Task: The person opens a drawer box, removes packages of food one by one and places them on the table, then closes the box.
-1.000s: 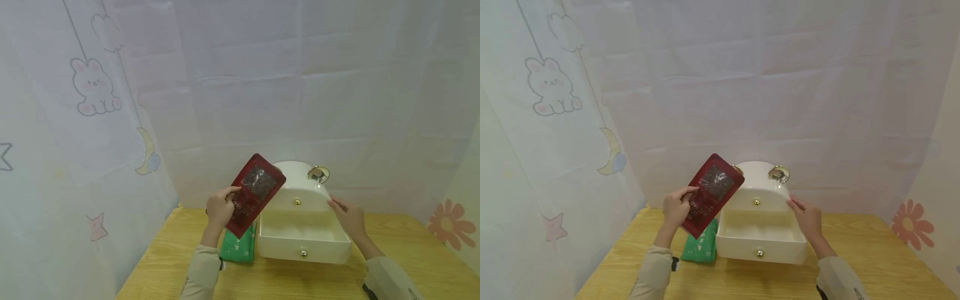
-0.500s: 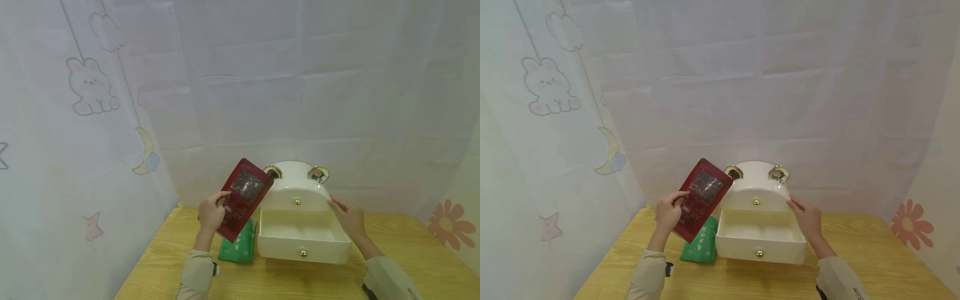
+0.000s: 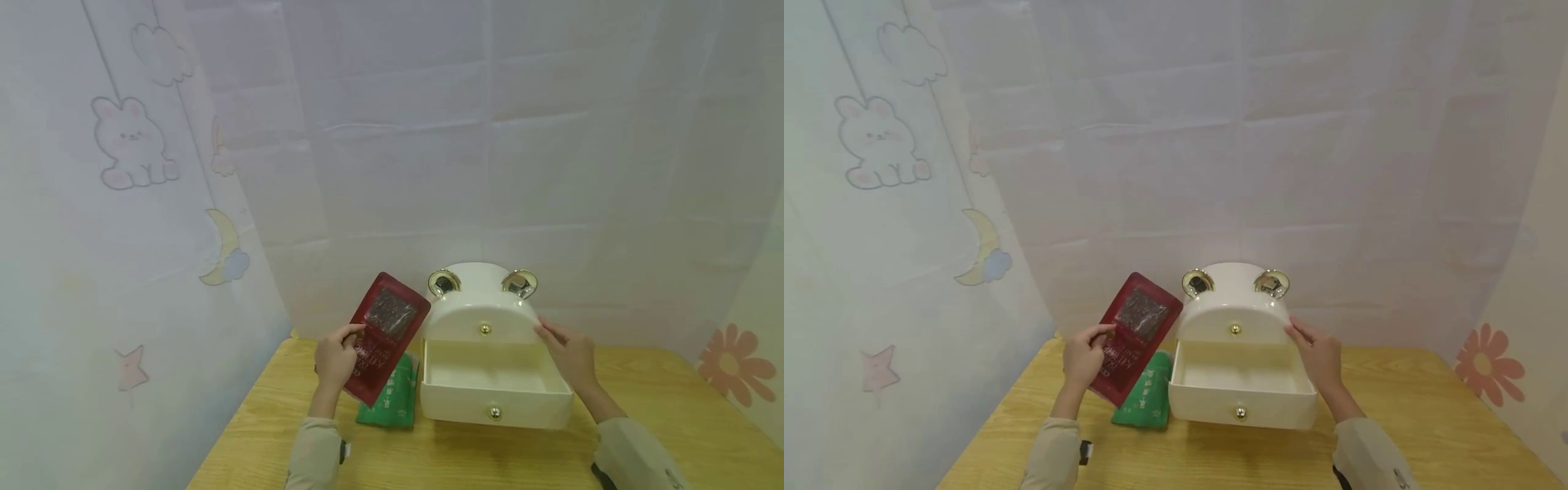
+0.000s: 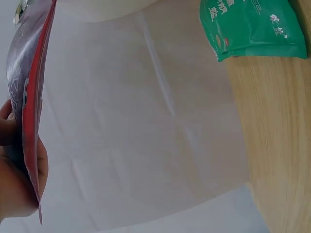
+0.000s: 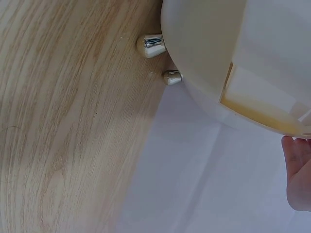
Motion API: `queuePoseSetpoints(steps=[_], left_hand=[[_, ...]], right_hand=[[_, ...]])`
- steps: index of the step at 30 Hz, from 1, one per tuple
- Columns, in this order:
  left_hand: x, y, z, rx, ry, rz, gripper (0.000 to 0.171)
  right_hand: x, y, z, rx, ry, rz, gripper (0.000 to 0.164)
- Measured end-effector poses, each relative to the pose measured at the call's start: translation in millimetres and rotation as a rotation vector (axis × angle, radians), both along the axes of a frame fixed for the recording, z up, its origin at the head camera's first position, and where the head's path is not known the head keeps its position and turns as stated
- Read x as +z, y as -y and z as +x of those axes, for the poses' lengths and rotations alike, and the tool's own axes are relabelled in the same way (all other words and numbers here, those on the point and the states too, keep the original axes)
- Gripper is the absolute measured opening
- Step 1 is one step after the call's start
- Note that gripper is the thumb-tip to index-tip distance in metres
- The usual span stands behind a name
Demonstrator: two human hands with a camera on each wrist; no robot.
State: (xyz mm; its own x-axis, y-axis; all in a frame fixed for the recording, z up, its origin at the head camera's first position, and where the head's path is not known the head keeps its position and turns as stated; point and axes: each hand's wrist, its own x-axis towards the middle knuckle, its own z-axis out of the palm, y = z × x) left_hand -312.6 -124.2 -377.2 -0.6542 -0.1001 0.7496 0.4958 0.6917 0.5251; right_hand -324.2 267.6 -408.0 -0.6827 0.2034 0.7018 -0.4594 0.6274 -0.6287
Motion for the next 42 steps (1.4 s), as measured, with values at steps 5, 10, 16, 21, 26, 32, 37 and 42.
queuePoseSetpoints(steps=[5,10,16,21,26,32,37,42], left_hand=[[-7.8,4.9,-1.5,0.020,0.064,0.021,0.023],[-14.5,10.8,-2.8,0.027,0.136,0.043,0.023],[-22.0,17.0,-5.3,0.056,0.187,0.061,0.024],[-28.1,20.6,-6.5,0.113,0.207,0.055,0.024],[-35.5,27.0,-9.5,0.137,0.223,0.056,0.025],[-42.6,37.2,-13.7,0.151,0.249,0.050,0.025],[-47.1,41.9,-14.7,0.142,0.273,0.040,0.025],[-53.1,45.1,-15.6,0.159,0.308,0.035,0.026]], right_hand=[[-1.5,-0.9,-1.1,0.004,0.002,-0.007,0.026],[-2.2,-1.2,-2.0,-0.004,0.025,-0.018,0.027],[-3.1,-0.4,-2.0,-0.016,0.013,-0.020,0.026],[-3.4,-0.2,-2.0,-0.019,0.002,-0.017,0.026],[-3.0,0.4,-1.2,-0.021,0.013,-0.022,0.027],[-4.4,0.4,-2.7,-0.018,0.003,-0.029,0.026],[-4.6,0.1,-2.7,-0.019,-0.005,-0.023,0.026],[-3.6,0.6,-1.3,-0.019,-0.001,-0.025,0.026]])
